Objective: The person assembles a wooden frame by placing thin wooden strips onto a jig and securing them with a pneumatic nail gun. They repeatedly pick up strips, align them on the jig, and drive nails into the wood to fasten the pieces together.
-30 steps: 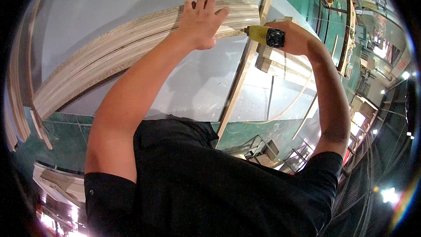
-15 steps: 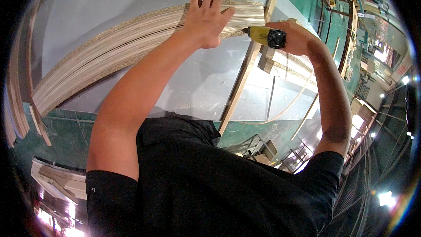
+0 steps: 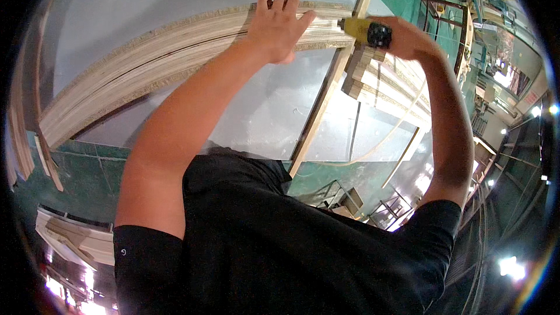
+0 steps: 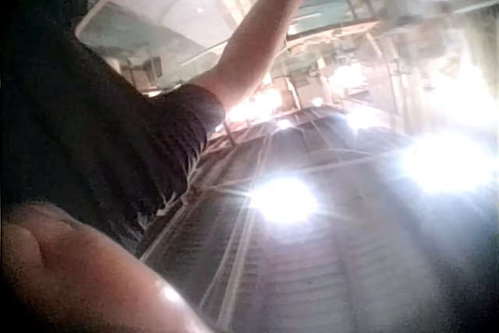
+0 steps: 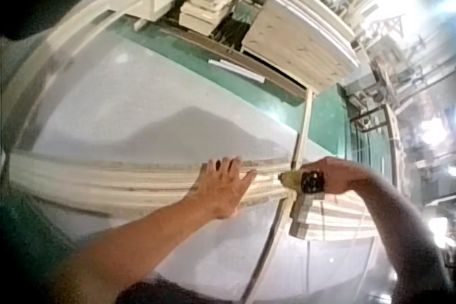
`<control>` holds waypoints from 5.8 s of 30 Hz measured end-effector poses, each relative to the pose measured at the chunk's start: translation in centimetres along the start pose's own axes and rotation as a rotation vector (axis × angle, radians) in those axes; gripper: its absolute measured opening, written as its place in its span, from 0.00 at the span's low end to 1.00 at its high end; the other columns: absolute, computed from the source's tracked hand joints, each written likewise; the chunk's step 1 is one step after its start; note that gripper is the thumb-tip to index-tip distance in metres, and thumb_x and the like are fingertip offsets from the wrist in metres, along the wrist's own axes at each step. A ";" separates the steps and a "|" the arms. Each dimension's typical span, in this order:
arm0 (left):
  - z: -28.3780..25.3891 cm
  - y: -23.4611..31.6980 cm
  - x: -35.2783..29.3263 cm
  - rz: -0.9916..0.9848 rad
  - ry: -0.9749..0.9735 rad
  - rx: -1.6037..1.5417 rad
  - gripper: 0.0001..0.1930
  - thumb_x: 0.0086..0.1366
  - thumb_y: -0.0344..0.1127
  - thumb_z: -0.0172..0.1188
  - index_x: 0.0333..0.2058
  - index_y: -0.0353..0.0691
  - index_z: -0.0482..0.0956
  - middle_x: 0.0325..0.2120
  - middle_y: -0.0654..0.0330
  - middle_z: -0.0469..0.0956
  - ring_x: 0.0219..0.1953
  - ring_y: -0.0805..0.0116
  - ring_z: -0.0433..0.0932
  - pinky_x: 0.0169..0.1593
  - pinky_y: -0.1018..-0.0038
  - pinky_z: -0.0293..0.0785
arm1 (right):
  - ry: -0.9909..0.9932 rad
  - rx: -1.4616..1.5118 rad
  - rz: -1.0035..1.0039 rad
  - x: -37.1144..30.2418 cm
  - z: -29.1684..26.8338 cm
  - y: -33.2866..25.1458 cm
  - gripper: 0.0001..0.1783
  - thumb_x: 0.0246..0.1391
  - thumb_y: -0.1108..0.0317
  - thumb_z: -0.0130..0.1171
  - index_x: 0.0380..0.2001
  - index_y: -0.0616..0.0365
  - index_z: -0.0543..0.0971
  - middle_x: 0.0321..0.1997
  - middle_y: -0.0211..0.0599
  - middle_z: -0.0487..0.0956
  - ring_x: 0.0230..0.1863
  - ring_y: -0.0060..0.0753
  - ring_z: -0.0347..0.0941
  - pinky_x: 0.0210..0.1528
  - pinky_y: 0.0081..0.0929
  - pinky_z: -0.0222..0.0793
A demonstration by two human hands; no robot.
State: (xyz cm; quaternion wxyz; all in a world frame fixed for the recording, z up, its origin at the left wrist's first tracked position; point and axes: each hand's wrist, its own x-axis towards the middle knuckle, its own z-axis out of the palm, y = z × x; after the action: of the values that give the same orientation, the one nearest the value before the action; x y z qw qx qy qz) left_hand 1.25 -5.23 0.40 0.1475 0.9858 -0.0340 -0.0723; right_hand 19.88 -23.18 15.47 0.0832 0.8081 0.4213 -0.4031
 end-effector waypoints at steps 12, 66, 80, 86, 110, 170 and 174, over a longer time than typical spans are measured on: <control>-0.5 0.1 0.0 0.008 -0.061 0.006 0.46 0.57 0.46 0.68 0.73 0.56 0.57 0.67 0.46 0.57 0.69 0.48 0.56 0.65 0.46 0.57 | 0.016 -0.116 -0.025 3.7 -1.8 1.4 0.31 0.50 0.76 0.70 0.60 0.51 0.77 0.43 0.45 0.86 0.38 0.38 0.83 0.43 0.38 0.80; -10.8 -19.2 -32.9 -0.089 0.062 -0.097 0.53 0.29 0.45 0.80 0.61 0.49 0.68 0.60 0.48 0.63 0.62 0.43 0.64 0.62 0.43 0.58 | 1.127 0.513 0.400 -6.2 34.3 -31.7 0.38 0.47 0.60 0.67 0.65 0.42 0.70 0.61 0.44 0.68 0.64 0.54 0.62 0.64 0.55 0.57; -19.8 -7.6 -42.7 -0.023 -0.038 0.379 0.41 0.52 0.46 0.77 0.61 0.41 0.66 0.58 0.48 0.65 0.63 0.48 0.65 0.65 0.47 0.65 | 0.387 2.942 -0.931 1.8 23.7 -26.8 0.41 0.59 0.55 0.69 0.71 0.43 0.60 0.68 0.30 0.70 0.69 0.34 0.65 0.67 0.43 0.67; -15.0 -6.4 -44.3 -0.042 0.147 0.176 0.46 0.45 0.45 0.78 0.61 0.46 0.64 0.63 0.48 0.61 0.63 0.47 0.64 0.64 0.48 0.63 | 0.515 2.732 -0.717 -6.5 23.5 -23.3 0.34 0.56 0.66 0.70 0.64 0.52 0.68 0.60 0.33 0.76 0.62 0.31 0.72 0.63 0.38 0.71; -0.4 29.8 2.0 0.357 -0.062 0.111 0.35 0.37 0.51 0.79 0.43 0.50 0.70 0.51 0.55 0.65 0.58 0.49 0.66 0.59 0.49 0.63 | 1.584 1.773 0.930 -17.1 38.7 14.7 0.41 0.57 0.51 0.61 0.66 0.68 0.65 0.69 0.64 0.61 0.71 0.60 0.58 0.71 0.45 0.57; 3.6 21.7 1.2 -0.490 0.060 -1.575 0.31 0.66 0.24 0.50 0.68 0.22 0.56 0.60 0.42 0.70 0.63 0.51 0.71 0.66 0.58 0.66 | 1.961 1.403 1.037 -13.3 34.8 21.5 0.54 0.60 0.58 0.57 0.74 0.71 0.36 0.79 0.69 0.36 0.81 0.60 0.31 0.81 0.42 0.28; 3.6 22.2 2.2 -0.426 0.012 -1.593 0.30 0.67 0.25 0.48 0.67 0.22 0.58 0.61 0.42 0.70 0.63 0.51 0.71 0.67 0.56 0.65 | 1.960 1.385 1.047 -13.7 34.8 22.3 0.54 0.59 0.59 0.58 0.75 0.70 0.36 0.79 0.70 0.36 0.81 0.62 0.30 0.80 0.45 0.27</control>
State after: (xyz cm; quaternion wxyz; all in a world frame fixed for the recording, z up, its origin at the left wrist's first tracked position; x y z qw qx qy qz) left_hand 1.86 -27.63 3.31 0.7859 0.5714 0.2160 -0.0961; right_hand 11.94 -62.17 -2.17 -0.5403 0.7057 -0.3491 0.2970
